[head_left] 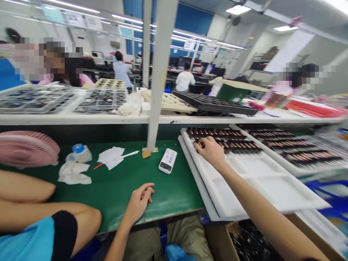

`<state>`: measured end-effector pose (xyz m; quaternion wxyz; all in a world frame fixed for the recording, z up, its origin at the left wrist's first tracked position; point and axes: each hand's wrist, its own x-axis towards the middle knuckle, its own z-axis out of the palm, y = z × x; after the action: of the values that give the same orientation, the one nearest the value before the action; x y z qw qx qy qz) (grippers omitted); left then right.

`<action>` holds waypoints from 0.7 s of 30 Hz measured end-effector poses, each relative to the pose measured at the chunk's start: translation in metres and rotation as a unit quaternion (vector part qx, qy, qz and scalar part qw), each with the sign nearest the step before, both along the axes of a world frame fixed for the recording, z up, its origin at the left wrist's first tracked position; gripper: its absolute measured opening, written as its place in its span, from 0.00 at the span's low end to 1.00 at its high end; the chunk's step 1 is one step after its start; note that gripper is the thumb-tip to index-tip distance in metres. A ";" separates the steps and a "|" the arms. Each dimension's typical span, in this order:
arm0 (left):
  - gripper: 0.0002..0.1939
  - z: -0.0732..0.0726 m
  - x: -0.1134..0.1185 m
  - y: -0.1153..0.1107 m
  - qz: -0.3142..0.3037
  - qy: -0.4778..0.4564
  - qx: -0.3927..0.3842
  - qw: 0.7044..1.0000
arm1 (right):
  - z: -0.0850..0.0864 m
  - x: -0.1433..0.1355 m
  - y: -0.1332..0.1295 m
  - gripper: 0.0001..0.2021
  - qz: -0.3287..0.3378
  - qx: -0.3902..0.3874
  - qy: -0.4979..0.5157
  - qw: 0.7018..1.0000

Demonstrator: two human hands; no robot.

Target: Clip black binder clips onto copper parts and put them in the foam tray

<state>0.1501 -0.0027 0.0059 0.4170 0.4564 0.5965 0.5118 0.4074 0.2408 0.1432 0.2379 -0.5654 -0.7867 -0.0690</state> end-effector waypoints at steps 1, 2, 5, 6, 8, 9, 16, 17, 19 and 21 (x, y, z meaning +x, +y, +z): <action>0.26 0.000 0.001 -0.001 0.000 0.004 -0.002 1.000 | 0.008 -0.007 -0.009 0.12 0.036 0.040 0.034 0.998; 0.24 0.000 0.002 -0.001 -0.001 0.010 -0.007 1.000 | 0.016 -0.015 -0.018 0.13 0.086 0.080 0.072 0.990; 0.20 0.002 0.004 0.000 -0.001 0.038 -0.017 0.999 | 0.029 -0.059 -0.046 0.16 0.273 0.138 0.164 0.938; 0.19 0.003 0.004 0.000 -0.001 0.049 -0.016 0.999 | 0.026 -0.080 -0.056 0.17 0.324 0.125 0.176 0.921; 0.21 0.005 0.005 -0.001 -0.001 0.077 -0.012 0.997 | 0.007 -0.129 -0.075 0.18 0.401 0.049 0.169 0.899; 0.23 0.006 0.006 -0.002 -0.001 0.088 -0.012 0.996 | -0.009 -0.155 -0.084 0.19 0.427 -0.004 0.149 0.892; 0.21 0.000 0.013 -0.024 0.060 0.073 -0.005 0.995 | -0.129 -0.258 -0.129 0.20 0.456 -0.200 0.046 0.866; 0.21 -0.002 0.014 -0.026 0.079 0.073 -0.002 0.994 | -0.136 -0.259 -0.129 0.20 0.475 -0.199 0.047 0.856; 0.20 -0.004 0.016 -0.030 0.119 0.065 -0.008 0.991 | -0.146 -0.260 -0.123 0.20 0.493 -0.218 0.061 0.840; 0.19 -0.005 0.017 -0.030 0.146 0.041 -0.027 0.988 | -0.151 -0.259 -0.113 0.23 0.482 -0.262 0.105 0.830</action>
<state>0.1675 -0.0327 0.0009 0.3253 0.3741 0.6866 0.5318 0.1483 0.1274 -0.0076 0.1654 -0.1598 -0.9183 0.3224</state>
